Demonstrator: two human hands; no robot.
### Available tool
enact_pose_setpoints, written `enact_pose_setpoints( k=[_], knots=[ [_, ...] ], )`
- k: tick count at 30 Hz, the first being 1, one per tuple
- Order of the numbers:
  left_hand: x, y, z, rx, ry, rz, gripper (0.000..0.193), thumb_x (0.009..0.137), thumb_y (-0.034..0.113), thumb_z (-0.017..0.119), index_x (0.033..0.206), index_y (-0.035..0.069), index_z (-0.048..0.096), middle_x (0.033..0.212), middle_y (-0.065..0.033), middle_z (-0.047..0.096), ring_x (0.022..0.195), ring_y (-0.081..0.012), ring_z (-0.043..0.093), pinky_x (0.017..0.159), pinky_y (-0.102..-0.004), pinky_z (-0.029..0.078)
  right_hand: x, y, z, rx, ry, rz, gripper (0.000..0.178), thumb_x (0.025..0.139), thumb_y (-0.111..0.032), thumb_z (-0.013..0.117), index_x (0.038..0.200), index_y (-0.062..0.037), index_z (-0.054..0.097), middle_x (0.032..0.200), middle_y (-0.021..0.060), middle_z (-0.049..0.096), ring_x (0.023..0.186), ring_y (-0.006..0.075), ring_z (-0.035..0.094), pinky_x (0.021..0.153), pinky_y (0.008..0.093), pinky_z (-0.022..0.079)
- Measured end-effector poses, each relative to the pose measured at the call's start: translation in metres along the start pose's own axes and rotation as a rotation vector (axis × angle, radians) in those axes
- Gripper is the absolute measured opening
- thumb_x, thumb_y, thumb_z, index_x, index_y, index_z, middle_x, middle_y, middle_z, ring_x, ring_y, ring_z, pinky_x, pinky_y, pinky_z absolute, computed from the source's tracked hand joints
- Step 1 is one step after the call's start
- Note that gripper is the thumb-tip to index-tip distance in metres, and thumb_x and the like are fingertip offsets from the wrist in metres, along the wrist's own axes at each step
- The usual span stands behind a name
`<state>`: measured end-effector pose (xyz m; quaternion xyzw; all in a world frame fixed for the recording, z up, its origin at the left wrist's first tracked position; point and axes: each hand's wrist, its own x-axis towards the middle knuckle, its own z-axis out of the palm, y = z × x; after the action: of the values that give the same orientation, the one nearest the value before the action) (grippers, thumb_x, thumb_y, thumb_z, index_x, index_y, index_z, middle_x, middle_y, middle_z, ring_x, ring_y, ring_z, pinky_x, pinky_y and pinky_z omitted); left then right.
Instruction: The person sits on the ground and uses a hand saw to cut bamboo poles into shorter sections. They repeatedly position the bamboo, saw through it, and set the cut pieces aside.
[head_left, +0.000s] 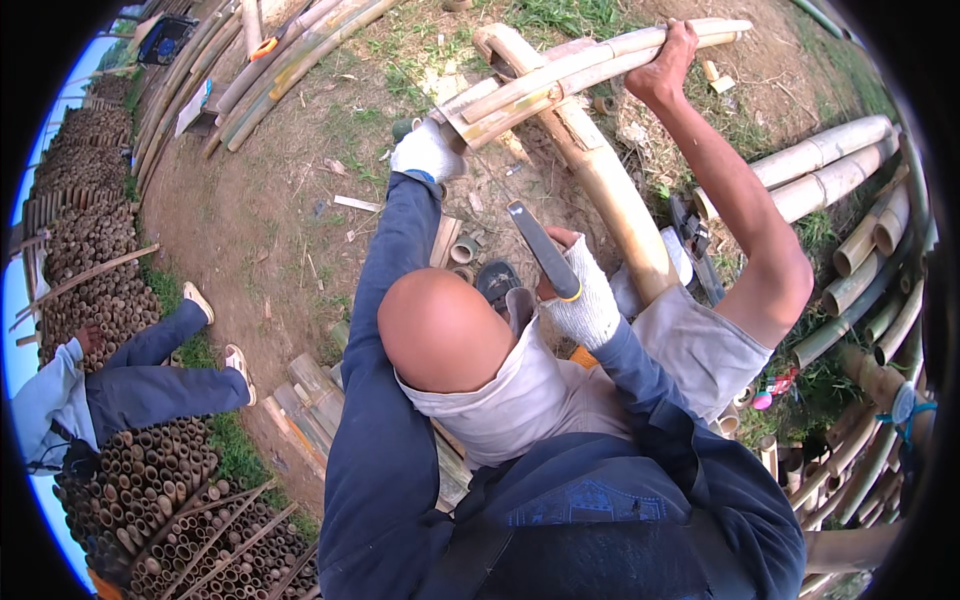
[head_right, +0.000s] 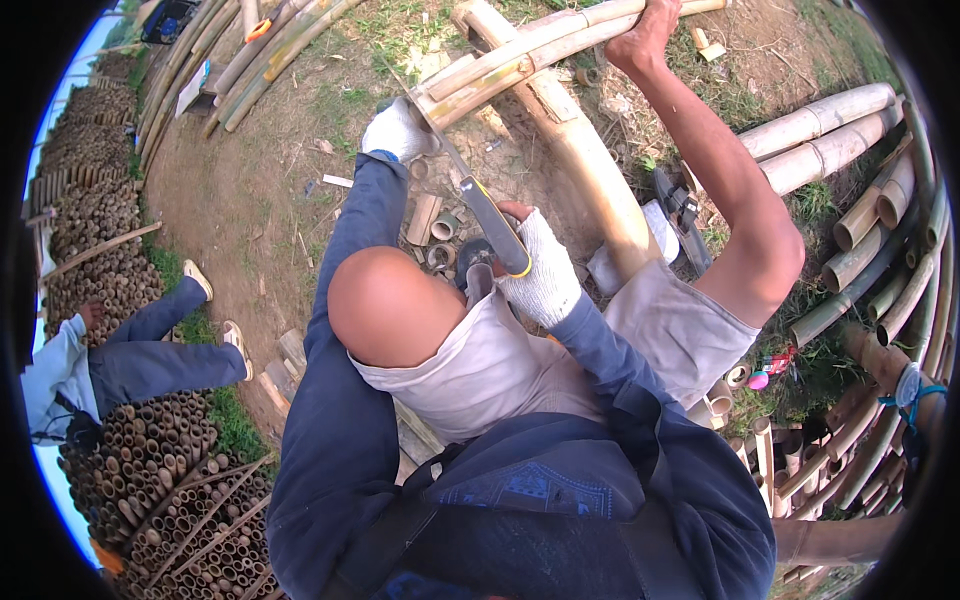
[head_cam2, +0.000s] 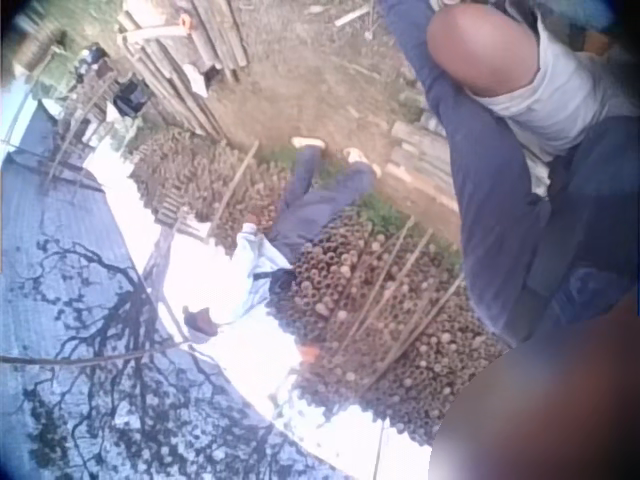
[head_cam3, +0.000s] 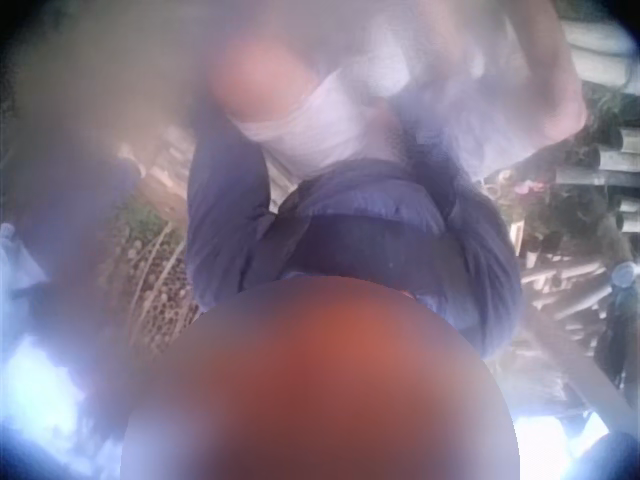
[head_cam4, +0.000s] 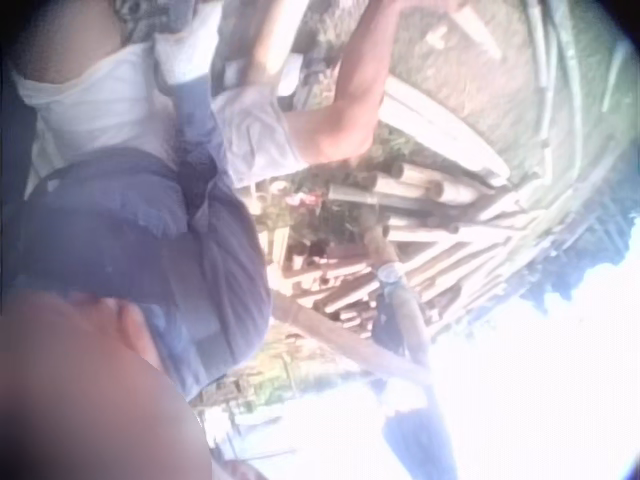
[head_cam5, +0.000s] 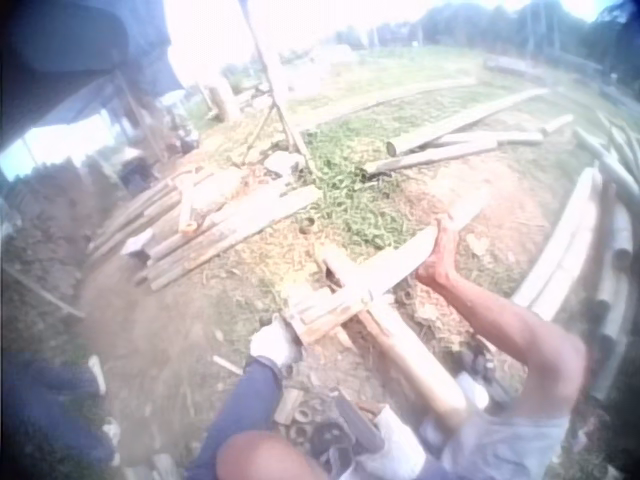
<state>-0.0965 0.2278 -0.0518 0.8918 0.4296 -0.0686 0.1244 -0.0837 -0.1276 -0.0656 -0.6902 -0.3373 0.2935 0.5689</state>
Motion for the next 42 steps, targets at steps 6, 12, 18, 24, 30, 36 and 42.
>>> enact_pose_setpoints(
  k=[6, 12, 18, 24, 30, 36, 42],
  knots=[
    [0.002, 0.001, 0.009, 0.010, 0.008, -0.035, 0.091, 0.064, 0.043, 0.095, 0.135, 0.000, 0.058, 0.120, -0.0271, 0.075, 0.116, -0.0406, 0.074, 0.102, -0.0456, 0.059, -0.056, -0.050, -0.033, 0.039, 0.080, -0.182, 0.063, 0.081, 0.002, 0.073, 0.142, -0.0019, 0.056, 0.117, 0.0137, 0.070, 0.100, 0.0208, 0.067, 0.092, 0.0332, 0.052],
    [0.007, -0.004, 0.023, 0.056, 0.090, -0.057, 0.088, 0.064, 0.047, 0.096, 0.130, 0.003, 0.060, 0.118, -0.0250, 0.076, 0.114, -0.0395, 0.075, 0.102, -0.0442, 0.058, 0.084, 0.018, 0.038, 0.049, 0.029, -0.107, 0.063, 0.086, -0.003, 0.071, 0.146, -0.0103, 0.053, 0.111, 0.0147, 0.067, 0.096, 0.0250, 0.068, 0.090, 0.0376, 0.056],
    [0.028, -0.006, 0.022, 0.104, -0.084, 0.118, 0.088, 0.074, 0.048, 0.090, 0.145, 0.003, 0.064, 0.128, -0.0234, 0.075, 0.119, -0.0310, 0.075, 0.104, -0.0378, 0.058, 0.067, 0.006, 0.031, 0.140, -0.002, -0.022, 0.058, 0.093, -0.009, 0.072, 0.146, -0.0052, 0.051, 0.107, 0.0088, 0.062, 0.094, 0.0161, 0.060, 0.090, 0.0309, 0.052],
    [0.027, -0.013, 0.047, -0.429, 0.037, -0.030, 0.052, 0.097, 0.040, 0.069, 0.128, -0.001, 0.066, 0.124, -0.0230, 0.075, 0.113, -0.0314, 0.076, 0.093, -0.0420, 0.061, 0.115, -0.068, 0.023, 0.058, 0.029, -0.267, 0.059, 0.094, -0.005, 0.071, 0.149, -0.0052, 0.049, 0.109, 0.0100, 0.063, 0.097, 0.0177, 0.062, 0.090, 0.0324, 0.052],
    [0.008, -0.006, 0.049, -0.283, 0.229, 0.031, 0.036, 0.101, 0.029, 0.064, 0.123, 0.001, 0.064, 0.111, -0.0220, 0.076, 0.105, -0.0350, 0.077, 0.088, -0.0476, 0.061, 0.116, -0.069, 0.026, 0.048, 0.004, -0.258, 0.061, 0.094, 0.000, 0.067, 0.151, -0.0044, 0.047, 0.120, 0.0112, 0.063, 0.107, 0.0197, 0.064, 0.098, 0.0331, 0.052],
    [0.002, 0.001, 0.036, -0.123, 0.293, 0.091, 0.049, 0.083, 0.022, 0.085, 0.121, 0.001, 0.063, 0.113, -0.0275, 0.075, 0.109, -0.0455, 0.075, 0.096, -0.0517, 0.059, 0.102, -0.053, 0.026, 0.072, -0.043, -0.128, 0.064, 0.092, 0.000, 0.065, 0.153, -0.0048, 0.047, 0.132, 0.0140, 0.061, 0.118, 0.0219, 0.063, 0.105, 0.0347, 0.050],
    [0.016, -0.014, 0.053, -0.034, 0.259, 0.066, 0.052, 0.079, 0.021, 0.088, 0.120, 0.001, 0.063, 0.114, -0.0267, 0.073, 0.108, -0.0451, 0.074, 0.096, -0.0511, 0.059, 0.103, -0.049, 0.028, 0.086, -0.044, -0.164, 0.065, 0.090, 0.001, 0.064, 0.153, -0.0051, 0.047, 0.138, 0.0150, 0.060, 0.126, 0.0240, 0.061, 0.111, 0.0354, 0.048]
  ],
)
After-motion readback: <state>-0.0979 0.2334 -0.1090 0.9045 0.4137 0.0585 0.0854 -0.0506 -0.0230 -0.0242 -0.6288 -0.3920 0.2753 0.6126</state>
